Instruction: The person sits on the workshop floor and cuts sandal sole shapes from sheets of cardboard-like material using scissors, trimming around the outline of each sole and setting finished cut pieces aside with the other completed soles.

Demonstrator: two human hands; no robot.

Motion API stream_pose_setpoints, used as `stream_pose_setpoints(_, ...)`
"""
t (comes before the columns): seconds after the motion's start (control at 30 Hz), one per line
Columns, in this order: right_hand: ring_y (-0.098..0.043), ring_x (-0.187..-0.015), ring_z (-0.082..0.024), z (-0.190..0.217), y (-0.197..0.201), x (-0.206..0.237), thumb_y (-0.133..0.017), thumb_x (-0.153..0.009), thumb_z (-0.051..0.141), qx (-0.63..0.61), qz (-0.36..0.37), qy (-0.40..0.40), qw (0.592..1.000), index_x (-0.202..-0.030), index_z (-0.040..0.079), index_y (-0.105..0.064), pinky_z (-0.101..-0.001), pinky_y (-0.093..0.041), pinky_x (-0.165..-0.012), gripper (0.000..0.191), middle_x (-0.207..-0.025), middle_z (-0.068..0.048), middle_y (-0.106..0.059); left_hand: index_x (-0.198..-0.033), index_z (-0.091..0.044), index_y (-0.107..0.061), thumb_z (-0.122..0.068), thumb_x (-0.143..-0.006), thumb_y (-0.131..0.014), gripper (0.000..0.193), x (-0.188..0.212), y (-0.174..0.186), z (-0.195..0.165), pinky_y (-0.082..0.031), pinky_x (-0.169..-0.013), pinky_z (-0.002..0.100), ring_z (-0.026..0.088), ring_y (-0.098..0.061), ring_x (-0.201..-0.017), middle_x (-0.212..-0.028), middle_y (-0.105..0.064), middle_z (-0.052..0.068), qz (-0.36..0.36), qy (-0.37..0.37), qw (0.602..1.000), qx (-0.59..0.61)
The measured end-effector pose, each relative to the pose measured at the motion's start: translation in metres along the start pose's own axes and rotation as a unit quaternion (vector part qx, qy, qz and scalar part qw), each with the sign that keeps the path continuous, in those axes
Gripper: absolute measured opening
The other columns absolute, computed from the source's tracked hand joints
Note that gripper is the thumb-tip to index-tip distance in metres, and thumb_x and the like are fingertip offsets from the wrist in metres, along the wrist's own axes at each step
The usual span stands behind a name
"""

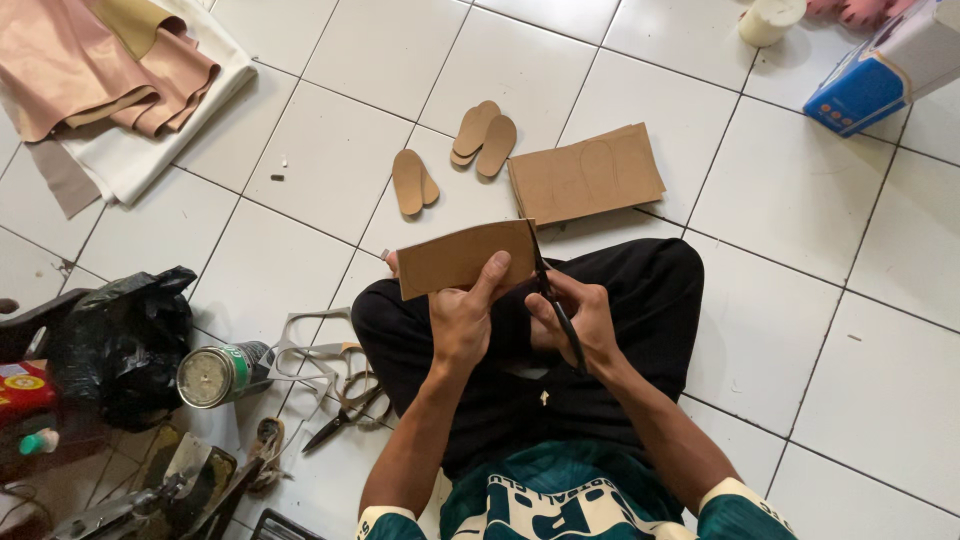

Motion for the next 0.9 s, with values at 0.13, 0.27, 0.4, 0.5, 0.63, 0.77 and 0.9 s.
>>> stream_pose_setpoints(0.13, -0.053, -0.059, -0.003, 0.0, 0.001, 0.001, -0.071, -0.091, 0.056, -0.011, 0.002, 0.028, 1.0, -0.105, 0.002, -0.074, -0.0218, -0.038, -0.052, 0.056, -0.067, 0.004, -0.061, -0.127, 0.01, -0.049, -0.006, -0.091, -0.074, 0.046, -0.001, 0.002, -0.005, -0.068, -0.082, 0.042, 0.028, -0.073, -0.095, -0.11, -0.065, 0.019, 0.019, 0.008, 1.0, 0.004)
stream_pose_setpoints(0.27, -0.048, -0.054, -0.002, 0.001, 0.001, 0.002, -0.071, -0.092, 0.05, -0.009, 0.008, 0.017, 1.0, -0.103, 0.002, -0.075, -0.0213, -0.032, -0.048, 0.049, -0.062, 0.005, -0.059, -0.126, 0.01, -0.052, -0.005, -0.092, -0.075, 0.044, -0.003, 0.004, -0.006, -0.067, -0.085, 0.039, 0.026, -0.072, -0.099, -0.113, -0.065, 0.018, 0.013, 0.006, 1.0, -0.021)
stream_pose_setpoints(0.4, -0.046, -0.053, -0.001, 0.001, 0.003, 0.003, -0.071, -0.094, 0.047, -0.007, 0.011, 0.031, 0.999, -0.101, 0.002, -0.075, -0.0214, -0.03, -0.047, 0.046, -0.06, 0.006, -0.057, -0.122, 0.009, -0.055, -0.006, -0.091, -0.076, 0.041, -0.005, 0.01, -0.003, -0.067, -0.083, 0.038, 0.025, -0.072, -0.097, -0.111, -0.067, 0.017, 0.013, 0.012, 0.999, -0.037)
stream_pose_setpoints(0.5, -0.047, -0.051, -0.001, -0.002, 0.004, 0.005, -0.072, -0.093, 0.046, -0.006, 0.015, 0.028, 0.999, -0.1, 0.002, -0.075, -0.0212, -0.031, -0.046, 0.044, -0.057, 0.005, -0.056, -0.12, 0.007, -0.057, -0.007, -0.089, -0.077, 0.039, -0.007, 0.017, -0.001, -0.066, -0.082, 0.036, 0.023, -0.073, -0.096, -0.11, -0.068, 0.015, 0.014, 0.025, 0.998, -0.058)
stream_pose_setpoints(0.63, -0.052, -0.051, -0.002, -0.006, 0.004, 0.006, -0.073, -0.092, 0.045, -0.003, 0.016, 0.018, 1.0, -0.098, 0.002, -0.076, -0.0216, -0.036, -0.046, 0.043, -0.058, 0.004, -0.06, -0.117, 0.008, -0.062, -0.009, -0.091, -0.078, 0.036, -0.012, 0.022, 0.006, -0.063, -0.081, 0.031, 0.02, -0.072, -0.095, -0.109, -0.069, 0.013, 0.012, 0.051, 0.997, -0.065)
stream_pose_setpoints(0.77, -0.059, -0.059, -0.005, -0.006, 0.002, 0.005, -0.071, -0.093, 0.047, 0.014, 0.009, 0.027, 0.999, -0.103, 0.002, -0.077, -0.023, -0.044, -0.053, 0.046, -0.068, 0.002, -0.067, -0.115, 0.006, -0.064, -0.013, -0.095, -0.077, 0.031, -0.011, 0.015, 0.015, -0.059, -0.079, 0.027, 0.016, -0.07, -0.094, -0.107, -0.071, 0.01, -0.024, -0.019, 0.999, -0.034)
stream_pose_setpoints(0.9, -0.064, -0.069, -0.008, -0.007, 0.001, 0.004, -0.069, -0.092, 0.052, -0.046, 0.022, -0.01, 0.999, -0.116, 0.002, -0.072, -0.0256, -0.052, -0.062, 0.055, -0.075, 0.0, -0.07, -0.107, 0.007, -0.07, -0.018, -0.097, -0.075, 0.028, -0.004, 0.01, 0.012, -0.06, -0.077, 0.025, 0.015, -0.072, -0.087, -0.097, -0.075, 0.011, -0.003, -0.041, 0.985, -0.168)
Point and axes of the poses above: each hand's wrist, its own x-axis away from the middle knuckle, its own y-axis out of the back of the hand, z = x × y, the point moved 2 cm from there along -x, towards the middle knuckle
